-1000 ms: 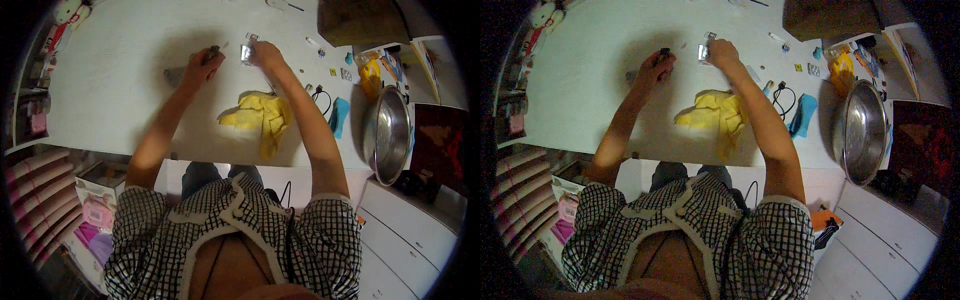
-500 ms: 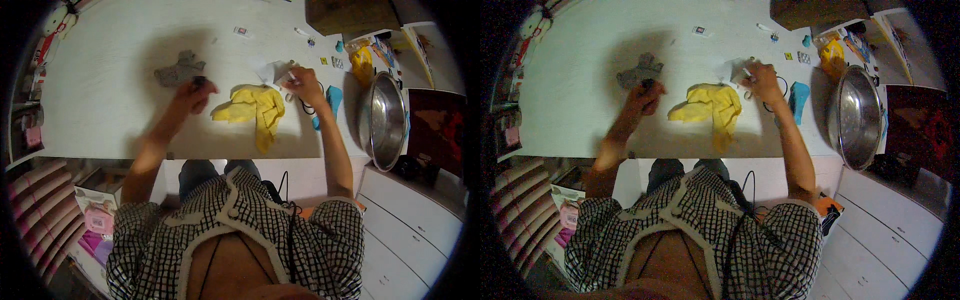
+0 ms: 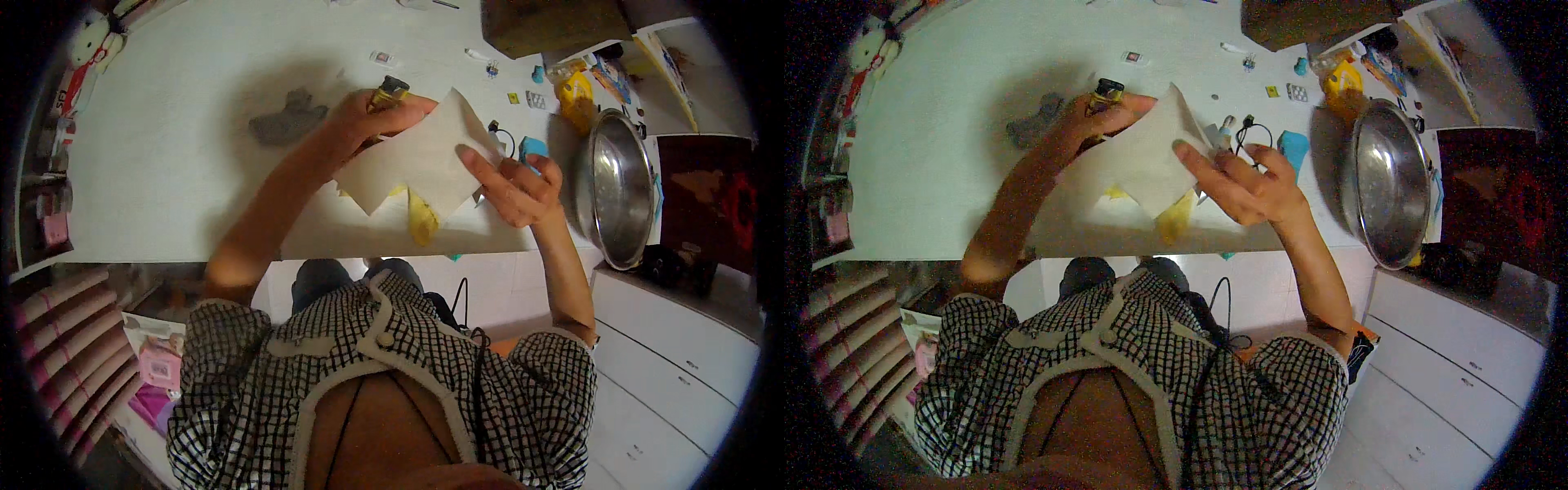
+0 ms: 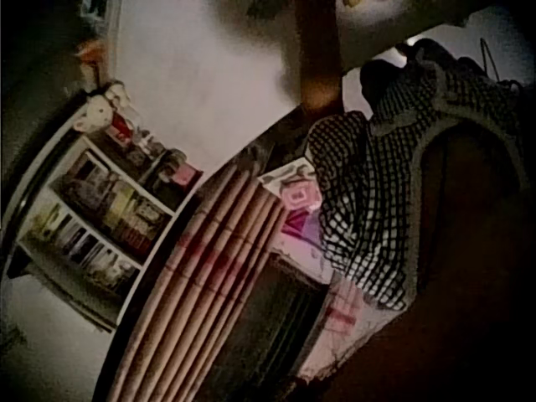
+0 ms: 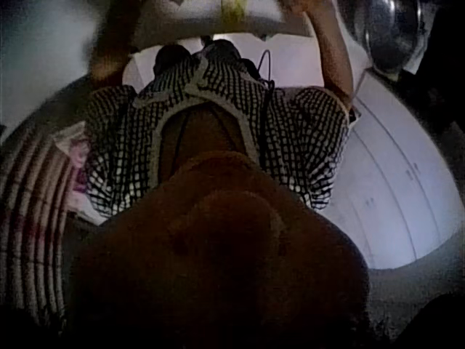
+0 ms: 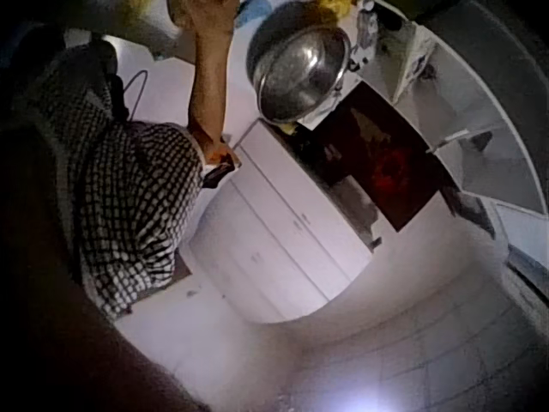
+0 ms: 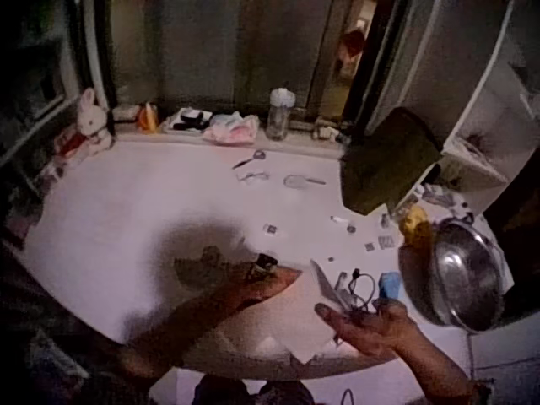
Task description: The person cleans a desk by wiping the surface with a cloth, organizing various items like books, a stuffed animal, and office supplies, and handling several small tools including scissors and a marker.
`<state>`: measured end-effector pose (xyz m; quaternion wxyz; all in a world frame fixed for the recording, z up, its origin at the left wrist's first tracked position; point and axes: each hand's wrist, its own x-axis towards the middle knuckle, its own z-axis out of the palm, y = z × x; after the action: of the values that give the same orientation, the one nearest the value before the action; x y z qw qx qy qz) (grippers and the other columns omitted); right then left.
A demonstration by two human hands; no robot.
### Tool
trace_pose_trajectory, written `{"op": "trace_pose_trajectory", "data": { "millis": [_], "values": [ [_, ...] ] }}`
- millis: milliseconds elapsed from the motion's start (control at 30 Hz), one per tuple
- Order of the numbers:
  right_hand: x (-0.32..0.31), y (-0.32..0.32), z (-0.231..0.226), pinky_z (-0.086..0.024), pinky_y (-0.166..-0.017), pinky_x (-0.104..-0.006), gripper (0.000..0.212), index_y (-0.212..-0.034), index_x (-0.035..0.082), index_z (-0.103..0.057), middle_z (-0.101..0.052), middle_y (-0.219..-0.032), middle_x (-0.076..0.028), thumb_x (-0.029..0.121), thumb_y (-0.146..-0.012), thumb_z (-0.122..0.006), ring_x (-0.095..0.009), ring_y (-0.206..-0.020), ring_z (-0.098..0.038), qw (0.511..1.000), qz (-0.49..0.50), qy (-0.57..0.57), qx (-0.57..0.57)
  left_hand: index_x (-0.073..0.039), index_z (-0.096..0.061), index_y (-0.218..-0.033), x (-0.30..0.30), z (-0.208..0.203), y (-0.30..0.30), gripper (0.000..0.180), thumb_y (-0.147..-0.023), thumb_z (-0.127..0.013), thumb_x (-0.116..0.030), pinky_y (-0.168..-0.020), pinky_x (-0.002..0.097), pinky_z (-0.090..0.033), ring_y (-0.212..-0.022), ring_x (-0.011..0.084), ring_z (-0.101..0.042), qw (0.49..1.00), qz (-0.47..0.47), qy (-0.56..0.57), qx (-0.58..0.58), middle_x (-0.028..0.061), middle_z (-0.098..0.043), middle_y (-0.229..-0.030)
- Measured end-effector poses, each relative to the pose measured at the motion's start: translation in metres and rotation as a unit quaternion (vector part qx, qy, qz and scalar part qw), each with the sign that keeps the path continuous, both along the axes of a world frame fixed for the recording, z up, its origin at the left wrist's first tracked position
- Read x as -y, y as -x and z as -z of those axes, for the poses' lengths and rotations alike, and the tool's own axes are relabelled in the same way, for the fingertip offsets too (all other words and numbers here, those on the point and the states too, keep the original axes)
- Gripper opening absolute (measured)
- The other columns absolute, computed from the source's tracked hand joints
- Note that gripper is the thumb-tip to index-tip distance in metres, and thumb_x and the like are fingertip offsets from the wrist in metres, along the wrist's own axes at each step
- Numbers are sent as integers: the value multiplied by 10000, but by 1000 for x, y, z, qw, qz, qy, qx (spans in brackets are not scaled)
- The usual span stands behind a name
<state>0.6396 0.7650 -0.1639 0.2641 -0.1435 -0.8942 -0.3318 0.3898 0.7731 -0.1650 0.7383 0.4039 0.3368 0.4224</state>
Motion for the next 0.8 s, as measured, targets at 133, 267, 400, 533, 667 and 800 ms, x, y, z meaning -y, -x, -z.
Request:
{"op": "trace_pose_trajectory", "data": {
  "millis": [133,267,400,533,667,800],
  "values": [
    [-5,-6,-6,-339,-828,-301,212,-846,155,-683,-457,-1274,56,183,-636,-668,-110,-919,-473,999,6,41,-13,-61,-617,-987,1,-11,0,288,-761,-631,-238,-594,235,-442,-654,114,-578,961,-30,-90,-258,17,-627,-771],
    [12,40,-27,-209,-999,-389,207,-798,146,-693,-356,-1360,-90,235,-612,-714,-214,-1155,-417,875,-73,402,-260,-44,-639,-900,7,33,13,234,-757,-630,-229,-582,236,-443,-603,105,-553,830,-244,-292,-409,32,-624,-688],
    [6,64,14,-308,-956,-326,187,-847,108,-679,-395,-1302,-164,188,-681,-712,-266,-1180,-400,696,8,671,-256,-22,-633,-890,24,55,11,227,-754,-633,-203,-603,259,-458,-623,112,-573,879,-219,-241,-348,62,-628,-705],
    [-11,84,-2,-399,-827,-256,295,-1009,114,-622,-469,-1211,-135,133,-721,-684,-224,-1049,-475,564,133,801,-153,-17,-621,-918,45,45,30,187,-811,-588,-168,-589,273,-462,-673,147,-623,918,-205,-154,-303,52,-641,-752],
    [-87,65,19,-365,-564,-207,502,-1230,109,-428,-575,-832,1,20,-758,-575,-56,-666,-466,757,-59,523,-388,-26,-597,-941,56,27,60,167,-862,-528,-155,-546,245,-429,-662,118,-610,942,-254,-113,-190,51,-642,-799],
    [-189,48,41,-378,-586,-203,287,-1105,92,-535,-566,-755,-6,135,-823,-499,-68,-629,-469,610,-29,653,-448,-18,-584,-908,66,6,80,155,-874,-507,-148,-447,204,-350,-656,109,-614,891,-274,-140,-334,64,-644,-822]
  ]
}}
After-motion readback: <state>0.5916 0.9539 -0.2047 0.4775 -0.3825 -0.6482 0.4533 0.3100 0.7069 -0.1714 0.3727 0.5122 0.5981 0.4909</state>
